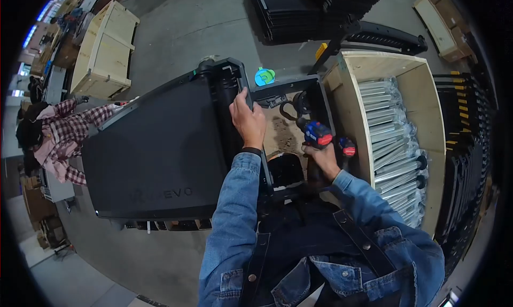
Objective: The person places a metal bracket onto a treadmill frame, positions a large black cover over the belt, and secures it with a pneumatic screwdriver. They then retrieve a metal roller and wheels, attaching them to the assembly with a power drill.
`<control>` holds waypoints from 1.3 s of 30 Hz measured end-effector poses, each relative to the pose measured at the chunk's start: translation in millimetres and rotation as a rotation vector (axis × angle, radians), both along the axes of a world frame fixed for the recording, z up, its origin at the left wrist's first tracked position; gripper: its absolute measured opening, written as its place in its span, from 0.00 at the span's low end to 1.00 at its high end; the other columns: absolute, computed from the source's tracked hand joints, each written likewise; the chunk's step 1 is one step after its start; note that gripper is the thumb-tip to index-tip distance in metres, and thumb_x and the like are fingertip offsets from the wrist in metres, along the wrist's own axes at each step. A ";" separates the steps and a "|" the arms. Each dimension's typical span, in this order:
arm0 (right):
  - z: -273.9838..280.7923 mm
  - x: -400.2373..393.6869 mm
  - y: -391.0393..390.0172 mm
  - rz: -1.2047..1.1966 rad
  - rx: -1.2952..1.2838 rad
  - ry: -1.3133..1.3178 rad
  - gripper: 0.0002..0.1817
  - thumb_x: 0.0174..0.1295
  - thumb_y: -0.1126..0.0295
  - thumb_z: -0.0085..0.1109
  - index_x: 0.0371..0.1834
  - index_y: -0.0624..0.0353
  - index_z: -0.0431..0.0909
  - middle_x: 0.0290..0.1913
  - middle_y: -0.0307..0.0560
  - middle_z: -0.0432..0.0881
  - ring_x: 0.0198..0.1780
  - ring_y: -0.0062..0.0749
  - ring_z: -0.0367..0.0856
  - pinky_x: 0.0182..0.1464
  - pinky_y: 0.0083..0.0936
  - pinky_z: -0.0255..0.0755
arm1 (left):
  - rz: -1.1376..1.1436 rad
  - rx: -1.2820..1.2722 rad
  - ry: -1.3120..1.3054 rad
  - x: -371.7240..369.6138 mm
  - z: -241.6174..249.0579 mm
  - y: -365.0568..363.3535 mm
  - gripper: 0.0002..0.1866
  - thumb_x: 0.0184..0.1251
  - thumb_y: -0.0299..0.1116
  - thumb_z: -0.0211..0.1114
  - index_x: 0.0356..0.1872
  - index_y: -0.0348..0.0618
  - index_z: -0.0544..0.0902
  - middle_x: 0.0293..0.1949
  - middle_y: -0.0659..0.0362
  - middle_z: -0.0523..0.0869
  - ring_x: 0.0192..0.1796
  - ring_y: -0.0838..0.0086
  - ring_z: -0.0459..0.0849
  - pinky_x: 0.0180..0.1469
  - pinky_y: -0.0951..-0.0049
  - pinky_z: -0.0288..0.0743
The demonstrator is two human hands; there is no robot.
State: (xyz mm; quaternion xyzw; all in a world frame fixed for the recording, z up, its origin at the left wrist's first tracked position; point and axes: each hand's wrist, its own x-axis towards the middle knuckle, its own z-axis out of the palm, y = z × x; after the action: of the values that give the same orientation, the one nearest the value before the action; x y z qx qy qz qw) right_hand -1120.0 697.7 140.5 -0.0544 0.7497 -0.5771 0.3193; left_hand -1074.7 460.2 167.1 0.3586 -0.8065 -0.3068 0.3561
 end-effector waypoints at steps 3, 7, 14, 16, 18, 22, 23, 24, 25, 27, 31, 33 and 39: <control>-113.4 22.5 30.7 -0.071 0.080 -0.167 0.11 0.57 0.74 0.72 0.42 0.64 0.84 0.36 0.43 0.88 0.37 0.24 0.85 0.40 0.27 0.78 | -0.038 -0.015 -0.039 8.8 8.5 -2.2 0.27 0.59 0.23 0.66 0.62 0.38 0.76 0.56 0.47 0.83 0.59 0.49 0.78 0.64 0.56 0.71; -179.2 24.8 42.9 -0.200 0.238 -0.315 0.13 0.50 0.66 0.78 0.31 0.64 0.85 0.29 0.43 0.87 0.27 0.28 0.83 0.30 0.30 0.74 | -0.256 0.512 0.091 49.5 40.5 -23.1 0.32 0.68 0.29 0.67 0.71 0.35 0.66 0.69 0.42 0.75 0.68 0.58 0.76 0.69 0.62 0.70; -208.7 13.5 78.3 -0.273 0.287 -0.200 0.20 0.52 0.66 0.77 0.45 0.65 0.84 0.35 0.48 0.88 0.31 0.34 0.86 0.36 0.35 0.81 | -0.092 0.096 -0.346 252.8 80.8 -48.8 0.26 0.70 0.34 0.68 0.66 0.38 0.76 0.67 0.45 0.79 0.70 0.54 0.75 0.69 0.60 0.70; -224.7 10.5 91.0 -0.192 0.329 -0.116 0.28 0.51 0.62 0.79 0.53 0.67 0.82 0.43 0.54 0.90 0.40 0.39 0.89 0.46 0.36 0.82 | -0.029 -0.049 -0.486 307.0 52.1 -54.8 0.28 0.72 0.41 0.67 0.69 0.41 0.75 0.70 0.47 0.75 0.72 0.52 0.71 0.73 0.55 0.64; -238.0 26.6 99.8 -0.186 0.499 0.071 0.35 0.52 0.59 0.78 0.60 0.69 0.77 0.52 0.61 0.87 0.54 0.47 0.87 0.59 0.36 0.78 | -0.056 -0.192 -0.476 357.5 20.5 -59.8 0.29 0.73 0.43 0.65 0.70 0.43 0.73 0.73 0.48 0.72 0.74 0.53 0.69 0.75 0.52 0.60; -167.2 60.6 105.8 -0.087 0.522 0.562 0.38 0.54 0.65 0.75 0.68 0.67 0.70 0.58 0.63 0.83 0.59 0.50 0.83 0.64 0.36 0.75 | -0.052 -0.291 -0.517 361.6 7.9 -67.3 0.31 0.75 0.49 0.60 0.73 0.46 0.70 0.76 0.51 0.67 0.79 0.56 0.62 0.78 0.46 0.51; -138.5 76.9 99.5 -0.094 0.247 0.590 0.32 0.58 0.70 0.71 0.66 0.67 0.71 0.53 0.57 0.84 0.53 0.42 0.84 0.59 0.33 0.77 | -0.058 -0.315 -0.472 366.6 6.5 -66.4 0.31 0.75 0.49 0.60 0.73 0.45 0.70 0.76 0.50 0.67 0.79 0.55 0.62 0.79 0.47 0.50; -84.7 108.9 77.8 -0.116 0.165 0.569 0.27 0.63 0.72 0.67 0.65 0.65 0.72 0.48 0.50 0.84 0.46 0.30 0.83 0.49 0.26 0.79 | -0.067 -0.348 -0.419 369.6 6.9 -68.3 0.31 0.75 0.48 0.59 0.73 0.43 0.71 0.76 0.48 0.67 0.79 0.55 0.62 0.79 0.48 0.50; -19.0 153.6 46.2 -0.169 0.067 0.378 0.18 0.68 0.71 0.63 0.60 0.63 0.76 0.43 0.46 0.84 0.40 0.24 0.83 0.39 0.20 0.77 | -0.076 -0.317 -0.388 370.8 7.9 -72.6 0.31 0.75 0.48 0.60 0.73 0.43 0.71 0.76 0.48 0.67 0.79 0.54 0.61 0.79 0.47 0.50; 41.1 225.5 6.5 -0.083 -0.107 0.265 0.12 0.71 0.68 0.61 0.53 0.61 0.79 0.37 0.42 0.84 0.34 0.20 0.82 0.32 0.17 0.74 | -0.097 -0.266 -0.334 375.4 7.0 -70.2 0.31 0.75 0.48 0.60 0.72 0.42 0.71 0.76 0.46 0.67 0.79 0.52 0.61 0.79 0.46 0.49; 65.1 361.8 -61.5 0.207 -0.049 -0.343 0.18 0.78 0.55 0.50 0.51 0.59 0.79 0.37 0.49 0.86 0.34 0.35 0.88 0.34 0.26 0.82 | -0.199 -0.260 -0.305 390.6 9.2 -80.1 0.30 0.76 0.46 0.59 0.73 0.42 0.70 0.77 0.44 0.64 0.79 0.50 0.59 0.79 0.45 0.48; 22.5 394.3 -81.4 0.166 -0.083 -0.713 0.22 0.80 0.50 0.40 0.58 0.55 0.75 0.50 0.51 0.85 0.48 0.44 0.87 0.47 0.39 0.83 | -0.275 -0.265 -0.284 398.8 7.5 -87.4 0.30 0.76 0.45 0.59 0.74 0.43 0.69 0.77 0.45 0.64 0.80 0.51 0.59 0.79 0.44 0.47; -36.1 428.5 -194.0 -0.397 -0.561 -1.159 0.25 0.77 0.45 0.35 0.47 0.52 0.77 0.52 0.50 0.85 0.59 0.51 0.82 0.61 0.61 0.73 | -0.406 -0.287 -0.415 410.4 23.4 -140.5 0.31 0.77 0.48 0.58 0.74 0.44 0.69 0.77 0.50 0.66 0.80 0.53 0.60 0.78 0.40 0.50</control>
State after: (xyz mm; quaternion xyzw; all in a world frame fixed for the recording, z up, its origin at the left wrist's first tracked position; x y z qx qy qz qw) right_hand -691.5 503.6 104.4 0.3220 0.2750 -0.7335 0.5316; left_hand -664.4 319.8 190.5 0.1915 -0.9520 -0.1750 0.1626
